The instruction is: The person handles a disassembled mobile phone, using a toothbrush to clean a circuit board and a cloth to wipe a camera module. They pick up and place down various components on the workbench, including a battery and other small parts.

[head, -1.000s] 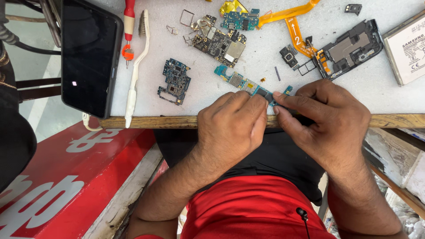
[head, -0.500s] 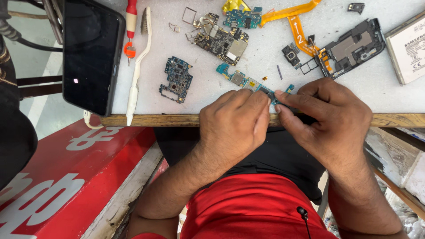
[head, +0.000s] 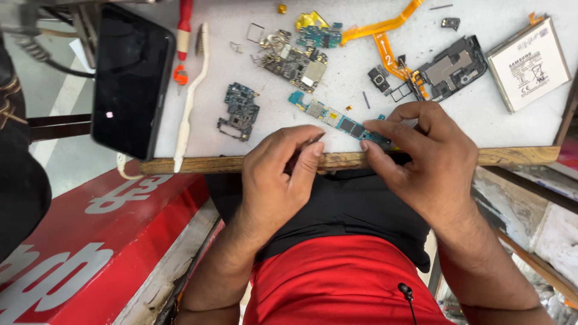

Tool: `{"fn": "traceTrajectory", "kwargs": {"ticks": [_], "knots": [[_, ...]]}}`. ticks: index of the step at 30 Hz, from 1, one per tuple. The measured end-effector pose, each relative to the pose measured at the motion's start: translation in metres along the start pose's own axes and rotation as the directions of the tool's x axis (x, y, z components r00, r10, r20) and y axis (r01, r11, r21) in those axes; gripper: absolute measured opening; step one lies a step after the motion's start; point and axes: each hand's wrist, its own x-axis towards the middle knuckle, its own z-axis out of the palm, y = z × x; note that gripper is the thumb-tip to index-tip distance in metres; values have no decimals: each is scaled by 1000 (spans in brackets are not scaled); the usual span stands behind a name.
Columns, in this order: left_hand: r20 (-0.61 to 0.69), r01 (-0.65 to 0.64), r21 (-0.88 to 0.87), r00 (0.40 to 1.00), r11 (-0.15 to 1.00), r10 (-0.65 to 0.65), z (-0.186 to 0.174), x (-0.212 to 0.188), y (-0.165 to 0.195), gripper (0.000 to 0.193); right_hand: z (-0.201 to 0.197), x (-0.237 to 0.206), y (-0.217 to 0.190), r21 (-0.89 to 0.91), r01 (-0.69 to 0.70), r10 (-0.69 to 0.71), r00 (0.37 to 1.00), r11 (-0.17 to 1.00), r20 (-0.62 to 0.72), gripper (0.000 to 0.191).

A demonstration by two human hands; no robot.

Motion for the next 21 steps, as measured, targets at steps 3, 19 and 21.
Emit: {"fn": "traceTrajectory", "kwargs": {"ticks": [3, 19, 21], "knots": [[-44, 28, -64, 999, 998, -31, -1, -1, -4, 13, 0, 5, -8, -95, 75, -75, 997, 993, -1, 32], [-107, -18, -715, 991, 699, -84, 7, -20, -45, 16, -11, -6, 14, 528, -281, 241, 960, 801, 145, 32], [-94, 7, -731, 989, 682, -110, 7, -20, -46, 16, -13, -22, 21, 738, -401, 314, 912, 543, 264, 36]]}}
